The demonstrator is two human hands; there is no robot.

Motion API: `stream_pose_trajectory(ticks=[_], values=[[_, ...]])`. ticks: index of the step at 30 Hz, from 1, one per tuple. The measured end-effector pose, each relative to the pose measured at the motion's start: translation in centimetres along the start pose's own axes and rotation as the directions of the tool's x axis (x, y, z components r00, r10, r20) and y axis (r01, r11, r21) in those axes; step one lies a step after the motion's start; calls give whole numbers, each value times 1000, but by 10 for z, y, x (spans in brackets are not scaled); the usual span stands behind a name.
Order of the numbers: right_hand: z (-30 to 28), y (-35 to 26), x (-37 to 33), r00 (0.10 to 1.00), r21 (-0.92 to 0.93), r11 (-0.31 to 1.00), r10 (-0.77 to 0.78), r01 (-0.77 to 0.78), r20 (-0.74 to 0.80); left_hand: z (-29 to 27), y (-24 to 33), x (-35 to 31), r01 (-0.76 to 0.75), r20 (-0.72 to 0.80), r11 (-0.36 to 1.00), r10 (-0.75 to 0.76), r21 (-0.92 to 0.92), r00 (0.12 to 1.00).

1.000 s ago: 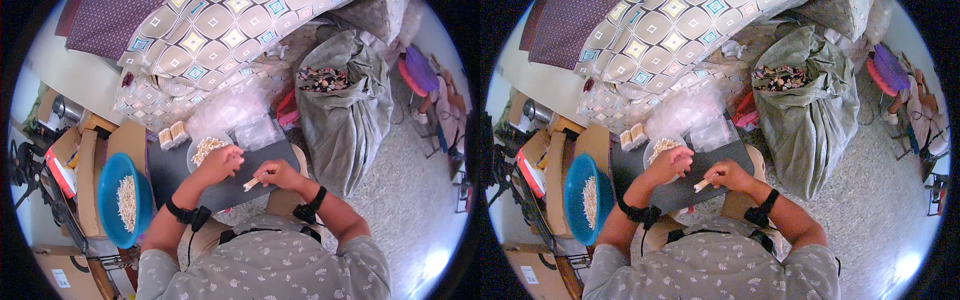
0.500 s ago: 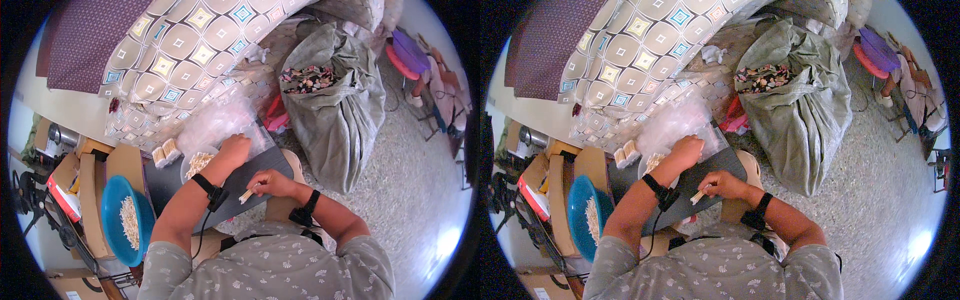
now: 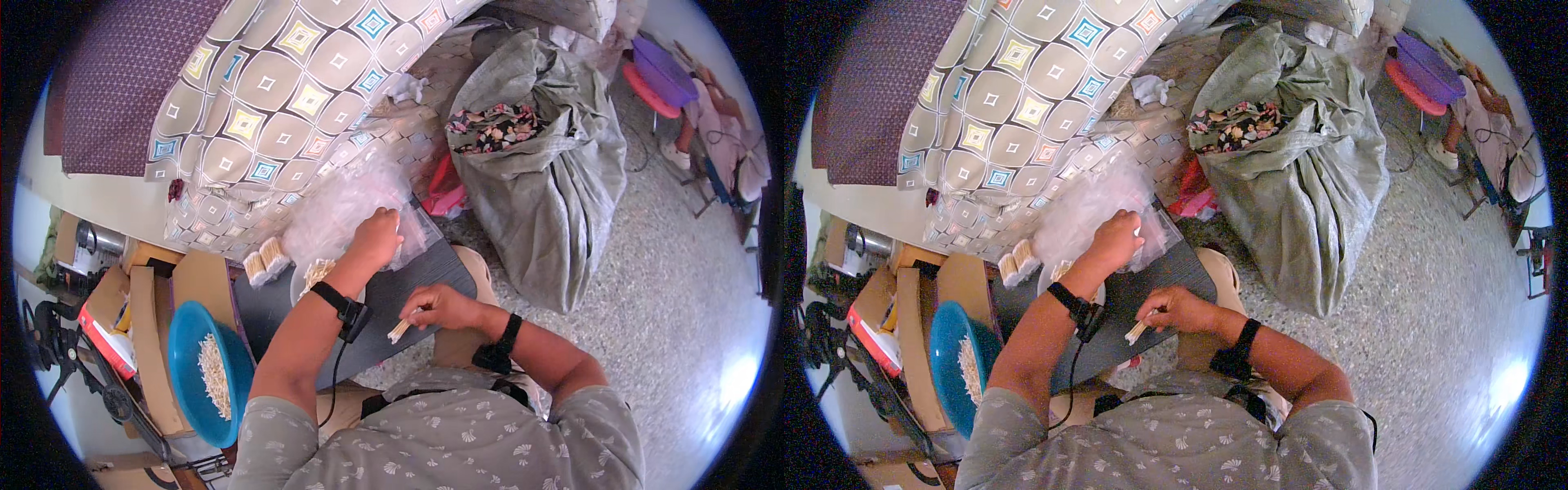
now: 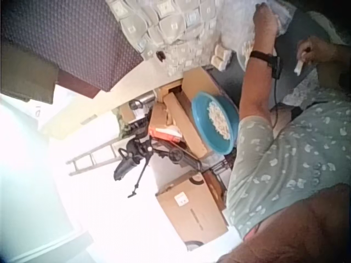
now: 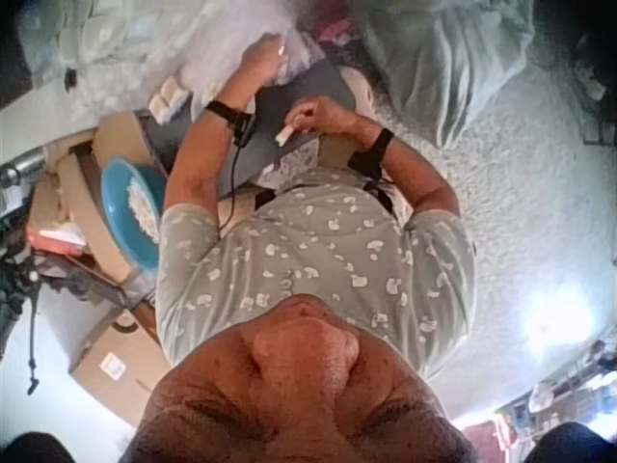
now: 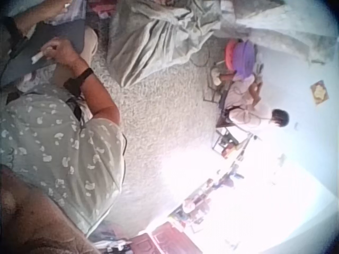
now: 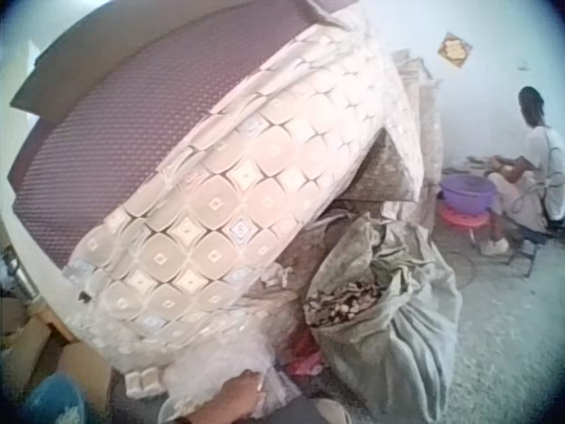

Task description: Counting cotton swabs and packing them into small plastic bags.

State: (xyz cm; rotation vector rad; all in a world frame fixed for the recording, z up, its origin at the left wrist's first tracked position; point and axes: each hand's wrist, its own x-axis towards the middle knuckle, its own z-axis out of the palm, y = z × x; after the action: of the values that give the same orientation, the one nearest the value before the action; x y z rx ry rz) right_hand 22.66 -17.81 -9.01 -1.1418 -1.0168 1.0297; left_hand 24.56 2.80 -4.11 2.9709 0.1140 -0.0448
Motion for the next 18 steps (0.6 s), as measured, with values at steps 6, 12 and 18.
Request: stream_pose_trajectory(ticks=[6, 12, 18], values=[[-1, 3, 0, 999, -20, 999, -40, 40, 9, -4, -7, 7, 43, 41, 993, -38, -114, 998], [0, 0, 0, 998, -24, 998, -64, 64, 3, -37, -19, -2, 169, 178, 894, -103, -414, 979], [3, -4, -1, 999, -131, 991, -27, 33, 47, -66, -30, -41, 239, 189, 409, -159, -881, 969]])
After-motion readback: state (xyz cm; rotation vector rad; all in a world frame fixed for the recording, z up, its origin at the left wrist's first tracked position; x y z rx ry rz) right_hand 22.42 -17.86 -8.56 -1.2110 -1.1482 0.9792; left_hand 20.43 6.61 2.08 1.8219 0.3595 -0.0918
